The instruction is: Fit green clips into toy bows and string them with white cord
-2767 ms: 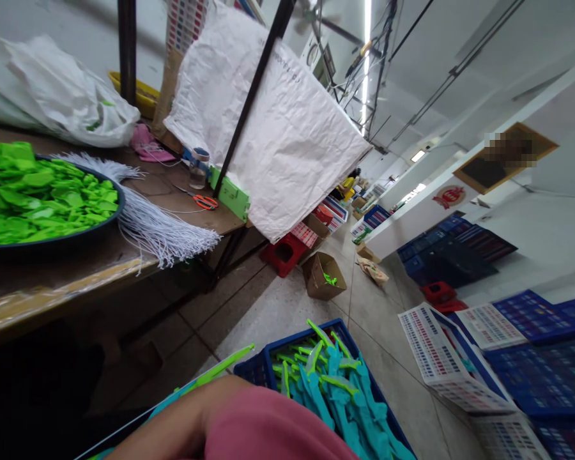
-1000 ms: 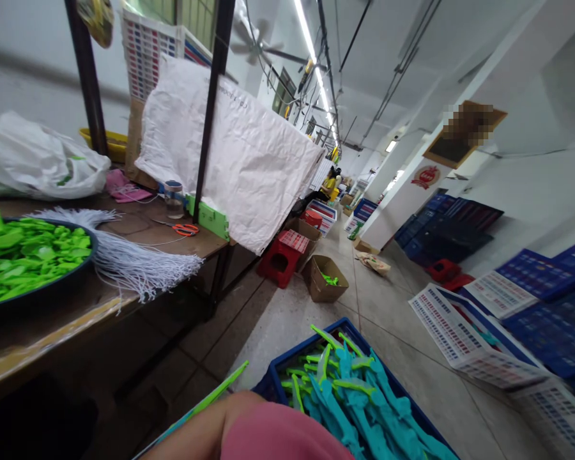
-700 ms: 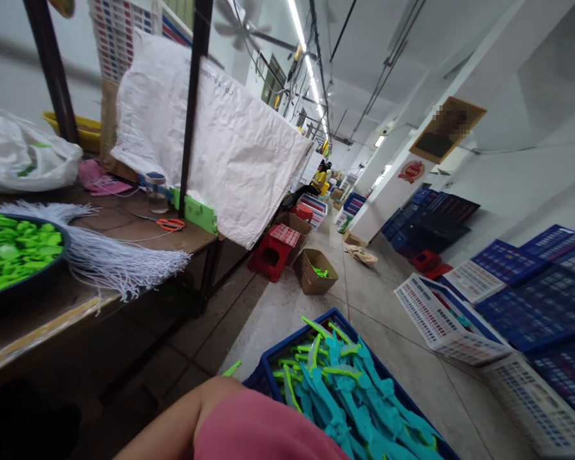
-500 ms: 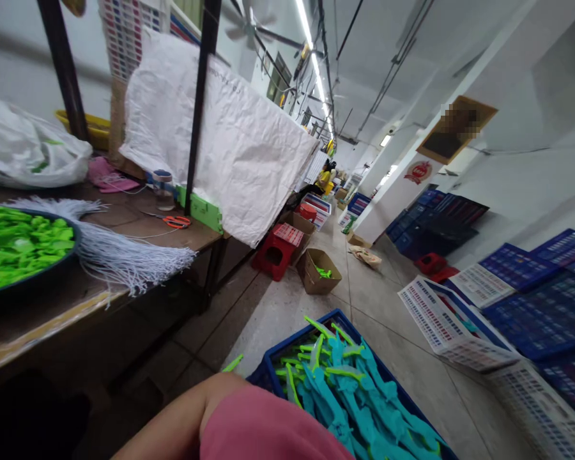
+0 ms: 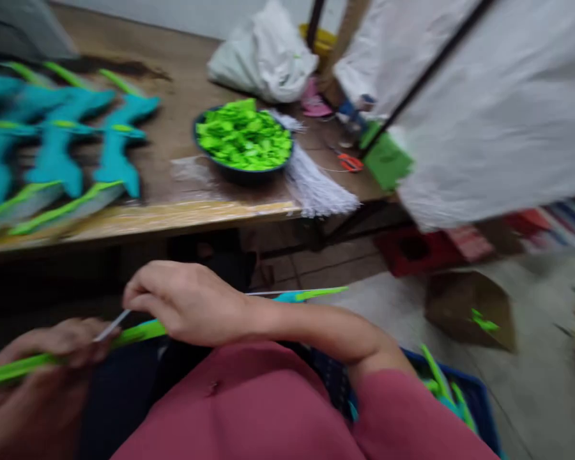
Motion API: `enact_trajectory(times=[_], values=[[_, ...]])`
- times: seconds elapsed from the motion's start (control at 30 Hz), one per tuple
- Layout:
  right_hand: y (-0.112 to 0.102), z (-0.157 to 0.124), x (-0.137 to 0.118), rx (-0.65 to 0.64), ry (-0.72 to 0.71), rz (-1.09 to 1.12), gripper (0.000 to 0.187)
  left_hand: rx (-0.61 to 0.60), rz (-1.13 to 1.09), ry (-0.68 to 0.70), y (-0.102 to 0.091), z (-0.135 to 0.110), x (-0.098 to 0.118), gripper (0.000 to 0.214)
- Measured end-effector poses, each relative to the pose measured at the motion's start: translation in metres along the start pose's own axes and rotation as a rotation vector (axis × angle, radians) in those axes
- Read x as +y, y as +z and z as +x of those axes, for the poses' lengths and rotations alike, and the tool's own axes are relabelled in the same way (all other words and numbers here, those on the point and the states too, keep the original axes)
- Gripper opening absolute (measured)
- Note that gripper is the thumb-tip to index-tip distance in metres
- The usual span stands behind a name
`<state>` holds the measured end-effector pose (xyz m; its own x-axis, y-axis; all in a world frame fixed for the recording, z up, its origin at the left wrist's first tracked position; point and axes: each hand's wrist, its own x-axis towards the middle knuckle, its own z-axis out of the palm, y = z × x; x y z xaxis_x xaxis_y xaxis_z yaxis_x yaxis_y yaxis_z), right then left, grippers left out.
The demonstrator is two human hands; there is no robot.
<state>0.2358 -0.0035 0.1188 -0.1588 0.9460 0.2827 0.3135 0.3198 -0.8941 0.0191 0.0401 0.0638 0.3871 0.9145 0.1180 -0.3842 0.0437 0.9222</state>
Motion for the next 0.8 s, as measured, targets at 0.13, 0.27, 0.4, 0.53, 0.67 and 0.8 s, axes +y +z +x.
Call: enact_trajectory(times=[0.13,0.27,0.4,0.53,0.67,0.8], values=[[0.039,0.008,0.005,0.003,-0.047,-0.014,0.014,-0.201,-0.012,0.100,-0.018,0.003,-0.002,0.045],[0.062,0.021,0.007,-0.017,-0.111,-0.012,0.015,-0.171,-0.131,0.032,-0.030,-0.002,-0.010,0.040],[0.075,0.025,0.005,-0.124,-0.143,-0.118,0.016,-0.179,-0.221,-0.021,-0.039,-0.011,-0.016,0.041],[0.084,0.025,0.007,-0.180,-0.173,-0.197,0.017,-0.183,-0.239,-0.004,-0.050,-0.015,-0.021,0.040],[0.089,0.025,0.010,-0.163,-0.194,-0.165,0.018,-0.191,-0.219,0.021,-0.056,-0.013,-0.025,0.038],[0.092,0.025,0.011,-0.161,-0.170,-0.175,0.018,-0.201,-0.218,0.031,-0.056,-0.012,-0.024,0.038]])
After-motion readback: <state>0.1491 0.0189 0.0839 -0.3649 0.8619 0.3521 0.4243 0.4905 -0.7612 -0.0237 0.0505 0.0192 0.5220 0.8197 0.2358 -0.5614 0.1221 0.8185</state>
